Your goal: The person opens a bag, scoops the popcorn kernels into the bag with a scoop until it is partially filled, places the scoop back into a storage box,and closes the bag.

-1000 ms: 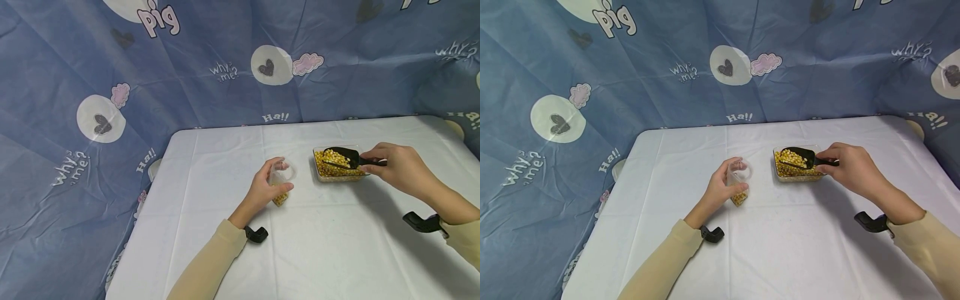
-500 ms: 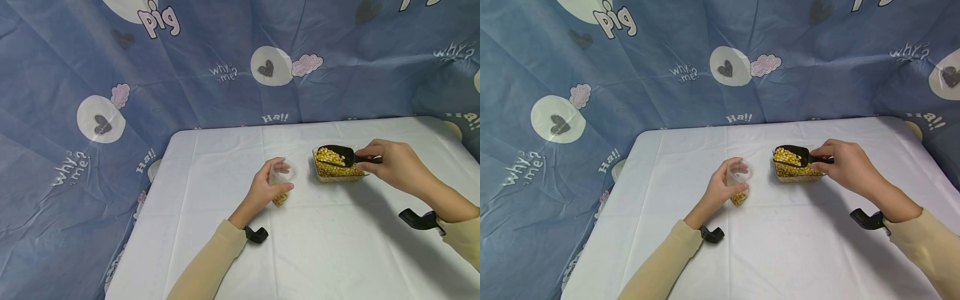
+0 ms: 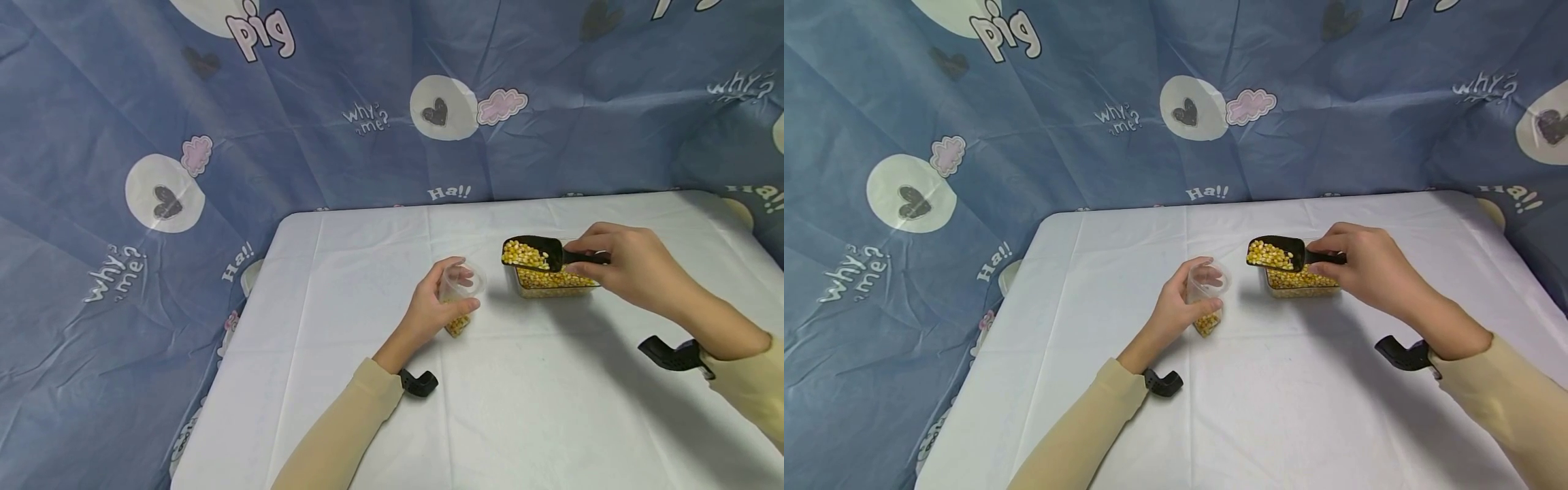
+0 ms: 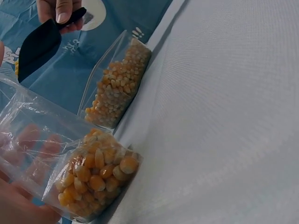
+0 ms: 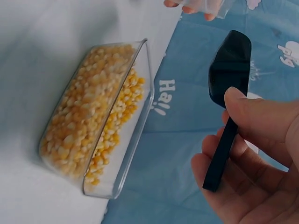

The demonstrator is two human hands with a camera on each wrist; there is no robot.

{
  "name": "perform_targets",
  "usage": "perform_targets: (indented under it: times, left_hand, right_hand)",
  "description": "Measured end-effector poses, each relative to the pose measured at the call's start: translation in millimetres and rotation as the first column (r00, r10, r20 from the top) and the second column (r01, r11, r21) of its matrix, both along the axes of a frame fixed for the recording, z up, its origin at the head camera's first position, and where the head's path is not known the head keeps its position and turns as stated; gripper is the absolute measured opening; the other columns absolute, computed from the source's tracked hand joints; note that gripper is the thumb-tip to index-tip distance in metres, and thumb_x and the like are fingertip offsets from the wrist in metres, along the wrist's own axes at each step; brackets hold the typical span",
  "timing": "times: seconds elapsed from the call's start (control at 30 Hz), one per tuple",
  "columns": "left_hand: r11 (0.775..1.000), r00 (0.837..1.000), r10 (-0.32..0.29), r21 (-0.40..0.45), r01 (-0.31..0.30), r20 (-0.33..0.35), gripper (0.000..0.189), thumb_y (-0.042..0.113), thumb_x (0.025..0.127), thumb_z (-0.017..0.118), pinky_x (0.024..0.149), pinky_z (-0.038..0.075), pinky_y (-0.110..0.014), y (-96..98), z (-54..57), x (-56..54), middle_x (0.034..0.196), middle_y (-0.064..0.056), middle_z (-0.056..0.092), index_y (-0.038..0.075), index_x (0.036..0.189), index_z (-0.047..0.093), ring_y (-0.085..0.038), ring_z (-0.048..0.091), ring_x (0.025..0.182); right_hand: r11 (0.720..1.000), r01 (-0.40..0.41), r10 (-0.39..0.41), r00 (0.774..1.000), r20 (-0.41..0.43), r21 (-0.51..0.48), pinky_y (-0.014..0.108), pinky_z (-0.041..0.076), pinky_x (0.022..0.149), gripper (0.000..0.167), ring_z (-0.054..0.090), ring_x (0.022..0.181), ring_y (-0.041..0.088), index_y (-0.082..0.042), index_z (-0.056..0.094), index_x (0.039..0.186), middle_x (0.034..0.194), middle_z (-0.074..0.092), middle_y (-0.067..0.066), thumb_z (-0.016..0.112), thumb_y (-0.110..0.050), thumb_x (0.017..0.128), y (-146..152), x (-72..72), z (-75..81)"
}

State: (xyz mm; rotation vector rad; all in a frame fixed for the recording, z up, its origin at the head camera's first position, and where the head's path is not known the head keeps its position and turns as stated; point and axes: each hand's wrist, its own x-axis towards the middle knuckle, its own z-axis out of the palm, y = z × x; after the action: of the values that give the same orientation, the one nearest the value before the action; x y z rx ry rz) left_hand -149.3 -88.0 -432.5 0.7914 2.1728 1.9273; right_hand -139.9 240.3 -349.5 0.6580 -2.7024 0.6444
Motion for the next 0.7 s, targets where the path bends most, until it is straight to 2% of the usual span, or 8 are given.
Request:
perform_targets:
  times: [0.2,0.4,0.6,0.7]
  left_hand:
    - [1.000,1.000,0.006,0.004,-0.006,0.002,0.072,0.012,0.090,0.078,0.099,0.048,-0.048,1.4,-21.4,-10.2,0.136,-0.017,0.057,0.017,0.151,0.040,-0.033,0.056,0.122]
    - [1.000,1.000,0.003,0.016,-0.003,-0.009,0.069,0.019,0.088,0.080,0.096,0.051,-0.044,1.1,-24.4,-11.5,0.127,-0.009,0.063,0.025,0.147,0.045,-0.021,0.059,0.117]
    - [1.000,1.000,-0.008,0.015,0.008,-0.009,0.066,0.023,0.088,0.080,0.093,0.052,-0.038,0.9,-23.6,-10.4,0.124,-0.014,0.062,0.027,0.145,0.047,-0.020,0.059,0.115]
    - [1.000,1.000,-0.012,0.008,0.013,-0.012,0.066,0.025,0.089,0.079,0.095,0.051,-0.037,0.8,-23.8,-10.2,0.125,-0.015,0.062,0.021,0.147,0.046,-0.021,0.059,0.116]
  right_hand:
    - [0.999,-0.033,0.033,0.999,-0.018,-0.002,0.023,0.041,0.057,0.029,0.052,0.061,0.002,-0.018,0.079,0.105,0.095,0.069,-0.014,0.088,-0.013,0.078,-9.2,0.4,2.1]
    - [0.997,-0.073,0.072,0.997,-0.035,-0.011,0.020,0.041,0.057,0.030,0.054,0.063,0.001,-0.016,0.079,0.104,0.094,0.068,-0.014,0.089,-0.010,0.076,-19.3,0.4,4.6]
    - [0.995,-0.097,0.097,0.995,-0.010,-0.008,0.024,0.044,0.055,0.032,0.054,0.063,0.001,-0.015,0.079,0.105,0.094,0.067,-0.013,0.089,-0.009,0.075,-30.3,1.2,5.3]
    - [0.994,-0.107,0.107,0.994,0.008,-0.004,0.025,0.046,0.056,0.033,0.056,0.066,0.001,-0.015,0.079,0.105,0.094,0.067,-0.012,0.090,-0.008,0.075,-34.9,1.6,4.4]
